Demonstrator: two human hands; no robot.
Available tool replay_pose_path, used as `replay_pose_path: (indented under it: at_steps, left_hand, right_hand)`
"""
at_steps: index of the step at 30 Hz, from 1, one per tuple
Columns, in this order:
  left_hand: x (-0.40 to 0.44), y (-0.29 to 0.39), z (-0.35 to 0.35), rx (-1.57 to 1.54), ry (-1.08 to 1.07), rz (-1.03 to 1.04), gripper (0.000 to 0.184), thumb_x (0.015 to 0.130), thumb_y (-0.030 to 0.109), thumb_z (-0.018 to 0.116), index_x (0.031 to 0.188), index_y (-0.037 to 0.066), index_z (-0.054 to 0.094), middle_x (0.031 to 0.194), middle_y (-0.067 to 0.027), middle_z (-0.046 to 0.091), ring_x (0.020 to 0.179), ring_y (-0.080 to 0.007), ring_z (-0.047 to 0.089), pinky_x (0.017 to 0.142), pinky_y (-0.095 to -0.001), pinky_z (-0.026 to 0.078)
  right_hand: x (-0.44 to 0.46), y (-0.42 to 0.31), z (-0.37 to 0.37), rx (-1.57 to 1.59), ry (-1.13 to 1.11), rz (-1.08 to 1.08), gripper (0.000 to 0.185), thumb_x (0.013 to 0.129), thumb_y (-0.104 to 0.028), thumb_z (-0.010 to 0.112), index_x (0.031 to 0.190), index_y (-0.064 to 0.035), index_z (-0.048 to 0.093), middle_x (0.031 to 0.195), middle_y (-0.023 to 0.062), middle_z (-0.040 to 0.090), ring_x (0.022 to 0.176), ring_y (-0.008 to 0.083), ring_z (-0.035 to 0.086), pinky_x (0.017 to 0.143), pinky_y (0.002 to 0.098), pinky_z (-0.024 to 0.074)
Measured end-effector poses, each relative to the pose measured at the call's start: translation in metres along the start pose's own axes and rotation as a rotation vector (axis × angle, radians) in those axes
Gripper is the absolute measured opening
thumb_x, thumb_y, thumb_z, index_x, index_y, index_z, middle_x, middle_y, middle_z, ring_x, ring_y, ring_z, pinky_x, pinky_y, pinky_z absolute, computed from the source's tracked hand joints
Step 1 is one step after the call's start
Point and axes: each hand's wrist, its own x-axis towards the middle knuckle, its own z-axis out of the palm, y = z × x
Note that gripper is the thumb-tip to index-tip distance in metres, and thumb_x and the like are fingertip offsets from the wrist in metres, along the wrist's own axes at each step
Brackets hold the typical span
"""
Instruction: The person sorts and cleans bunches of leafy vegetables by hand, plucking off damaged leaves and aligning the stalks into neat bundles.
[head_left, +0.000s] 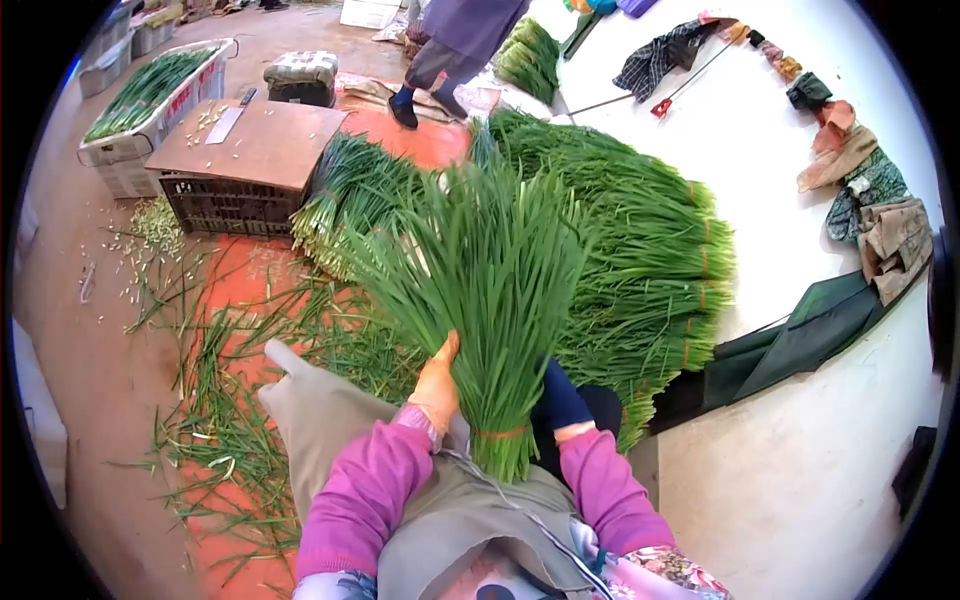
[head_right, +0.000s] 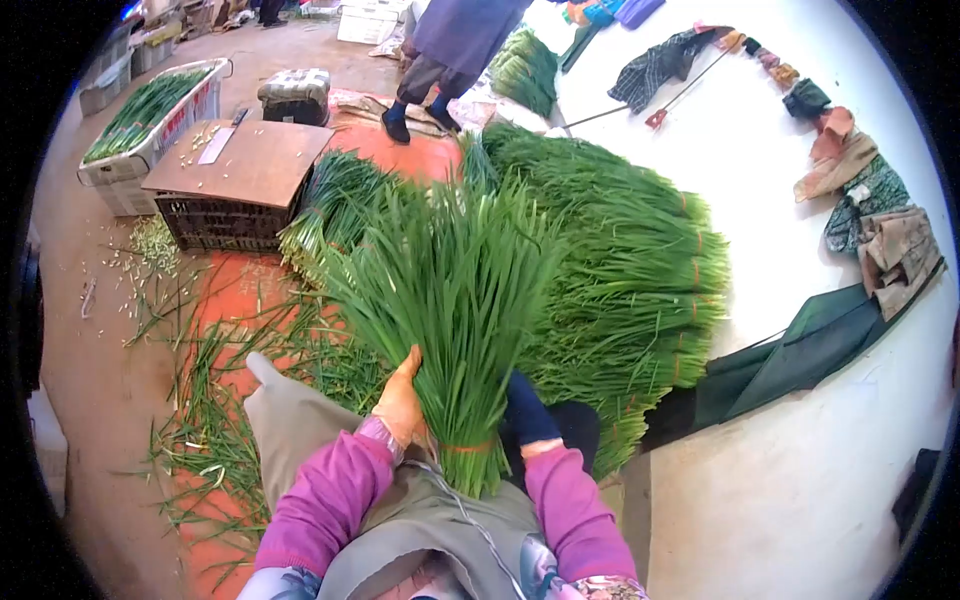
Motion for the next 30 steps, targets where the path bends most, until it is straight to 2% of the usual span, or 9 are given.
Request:
replay_pose_path:
  at_steps: [5,8,10,12,14,17,20,24,30]
  left_hand:
    - [-0.034,0.014,0.022,0.133,0.008,0.323,0.069,0.078,0.021,0.068,0.133,0.005,0.030,0.117,-0.0066,0.051,0.105,-0.0191,0.050,0.090,-0.0326,0.041]
    - [-0.036,0.012,0.027,0.342,-0.045,0.465,0.068,0.076,0.013,0.068,0.132,0.005,0.031,0.121,-0.0081,0.048,0.107,-0.0201,0.048,0.090,-0.0325,0.042]
    - [-0.026,0.008,0.021,0.291,-0.031,0.468,0.066,0.074,0.007,0.068,0.130,0.005,0.033,0.117,-0.0096,0.051,0.103,-0.0214,0.052,0.087,-0.0321,0.044]
    - [-0.018,0.009,0.015,0.111,-0.018,0.306,0.053,0.077,0.004,0.063,0.124,0.006,0.039,0.107,-0.0101,0.056,0.089,-0.0228,0.059,0.074,-0.0352,0.052]
    - [-0.017,0.011,0.012,0.077,0.000,0.230,0.042,0.077,0.003,0.063,0.116,0.002,0.047,0.100,-0.0100,0.060,0.082,-0.0234,0.060,0.071,-0.0355,0.052]
    - [-0.024,0.009,0.023,0.145,0.066,0.205,0.036,0.079,0.007,0.061,0.113,0.001,0.050,0.098,-0.0083,0.061,0.081,-0.0213,0.060,0.070,-0.0354,0.052]
    - [-0.020,0.000,0.018,0.239,-0.027,0.268,0.038,0.079,0.010,0.062,0.114,0.001,0.050,0.099,-0.0070,0.060,0.083,-0.0207,0.060,0.073,-0.0368,0.051]
    - [-0.028,0.005,0.020,0.019,0.162,0.078,0.037,0.079,0.012,0.062,0.113,0.002,0.052,0.102,-0.0094,0.061,0.089,-0.0245,0.060,0.079,-0.0383,0.050]
    - [-0.027,-0.001,0.013,0.036,0.060,0.024,0.040,0.081,0.017,0.062,0.116,0.003,0.050,0.106,-0.0096,0.060,0.093,-0.0238,0.059,0.082,-0.0367,0.048]
  right_hand:
    - [0.005,-0.005,0.031,-0.158,0.094,-0.178,0.033,0.083,-0.021,0.057,0.109,0.0003,0.057,0.101,0.0082,0.061,0.086,0.0166,0.059,0.076,0.0293,0.0460]
    - [-0.005,-0.017,0.051,-0.313,0.116,-0.263,0.033,0.080,-0.017,0.062,0.108,-0.0001,0.057,0.100,0.0069,0.062,0.085,0.0164,0.060,0.076,0.0294,0.0458]
    - [-0.011,-0.017,0.056,-0.314,0.071,-0.339,0.037,0.076,-0.017,0.068,0.107,0.0004,0.057,0.098,0.0070,0.063,0.083,0.0166,0.060,0.075,0.0297,0.0460]
    - [-0.016,-0.014,0.051,-0.749,0.014,-0.315,0.035,0.075,-0.014,0.066,0.106,0.0009,0.057,0.098,0.0071,0.062,0.085,0.0154,0.058,0.075,0.0284,0.0457]
    - [-0.013,-0.018,0.048,-0.728,-0.025,-0.160,0.050,0.071,-0.013,0.071,0.115,-0.0001,0.050,0.104,0.0087,0.060,0.090,0.0154,0.057,0.076,0.0291,0.0456]
    - [-0.006,-0.036,0.070,-0.670,-0.005,-0.440,0.072,0.069,-0.016,0.073,0.127,-0.0021,0.034,0.112,0.0106,0.056,0.093,0.0176,0.056,0.080,0.0306,0.0454]
    - [0.011,-0.038,0.078,-0.979,0.221,-0.605,0.066,0.068,-0.014,0.073,0.123,-0.0015,0.039,0.107,0.0102,0.058,0.091,0.0186,0.058,0.079,0.0316,0.0462]
    - [0.017,-0.051,0.043,-0.713,0.124,-0.455,0.056,0.066,-0.013,0.072,0.115,-0.0003,0.047,0.099,0.0097,0.061,0.086,0.0199,0.059,0.077,0.0317,0.0471]
    - [-0.009,-0.052,-0.007,-0.253,0.335,-0.366,0.039,0.061,-0.001,0.067,0.099,-0.0006,0.059,0.089,0.0082,0.064,0.076,0.0198,0.062,0.069,0.0321,0.0499]
